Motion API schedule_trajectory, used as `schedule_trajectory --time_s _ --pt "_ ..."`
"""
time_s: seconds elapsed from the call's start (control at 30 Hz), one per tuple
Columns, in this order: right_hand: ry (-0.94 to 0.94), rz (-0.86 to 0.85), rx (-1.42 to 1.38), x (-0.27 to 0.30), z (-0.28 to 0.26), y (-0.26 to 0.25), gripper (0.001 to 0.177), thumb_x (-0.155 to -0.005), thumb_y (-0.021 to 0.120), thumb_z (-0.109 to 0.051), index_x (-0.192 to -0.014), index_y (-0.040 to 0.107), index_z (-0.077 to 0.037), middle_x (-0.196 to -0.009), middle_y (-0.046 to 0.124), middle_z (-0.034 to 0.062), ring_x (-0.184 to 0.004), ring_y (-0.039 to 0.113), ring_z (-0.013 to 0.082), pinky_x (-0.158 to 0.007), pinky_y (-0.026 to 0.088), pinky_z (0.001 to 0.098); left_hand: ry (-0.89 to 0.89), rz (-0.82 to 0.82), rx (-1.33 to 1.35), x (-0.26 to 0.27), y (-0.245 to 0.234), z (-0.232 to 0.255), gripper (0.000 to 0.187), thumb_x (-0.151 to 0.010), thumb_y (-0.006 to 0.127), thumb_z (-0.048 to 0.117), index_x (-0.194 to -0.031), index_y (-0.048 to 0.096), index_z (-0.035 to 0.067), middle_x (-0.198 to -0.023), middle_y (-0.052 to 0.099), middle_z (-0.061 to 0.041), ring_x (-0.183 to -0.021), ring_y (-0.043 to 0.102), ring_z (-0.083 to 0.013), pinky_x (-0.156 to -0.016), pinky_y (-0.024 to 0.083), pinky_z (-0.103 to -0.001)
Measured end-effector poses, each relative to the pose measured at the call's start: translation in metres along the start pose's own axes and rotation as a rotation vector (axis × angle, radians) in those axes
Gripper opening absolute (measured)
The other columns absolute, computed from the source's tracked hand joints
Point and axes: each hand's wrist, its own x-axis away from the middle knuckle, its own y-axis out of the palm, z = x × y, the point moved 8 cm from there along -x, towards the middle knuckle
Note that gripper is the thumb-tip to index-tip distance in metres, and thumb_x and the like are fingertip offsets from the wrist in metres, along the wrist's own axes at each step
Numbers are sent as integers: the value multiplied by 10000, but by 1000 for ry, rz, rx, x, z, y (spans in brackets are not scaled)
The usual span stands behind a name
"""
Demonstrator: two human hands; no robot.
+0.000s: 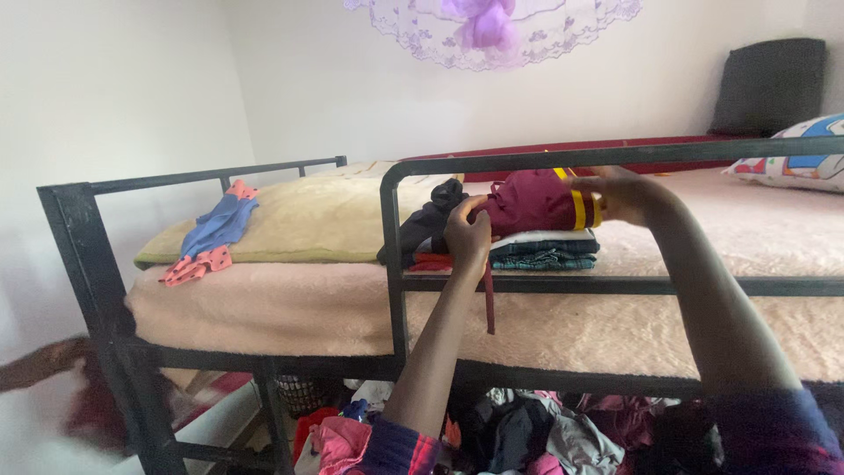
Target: The person picks up clothing items from a blue basket, folds a pair of maroon shorts on a table, and places them on a bunk bed, before folding several other garments including a black shirt, a red pair of pants, a light blue patterned item, and a red patterned item by hand.
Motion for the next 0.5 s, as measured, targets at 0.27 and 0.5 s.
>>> schedule_trajectory --time_s 0.27,0.5 --pt "-247 157 160 10 31 -9 617 -855 757 -249 -1415 604 -41 -1341 669 256 -1098 713 401 -855 643 397 489 178 -408 18 -3 33 186 -845 616 16 -957 764 14 -1054 735 -172 -1026 719 -310 -924 564 -425" --pt "-649 566 867 50 0 3 427 -1018 598 -346 -1385 640 -132 -1550 474 202 -1390 461 359 -1065 443 545 451 90 -1056 40 12 58 164 -902 627 80 -1003 740 19 -1184 676 -197 -1206 597 -416 -900 550 -497"
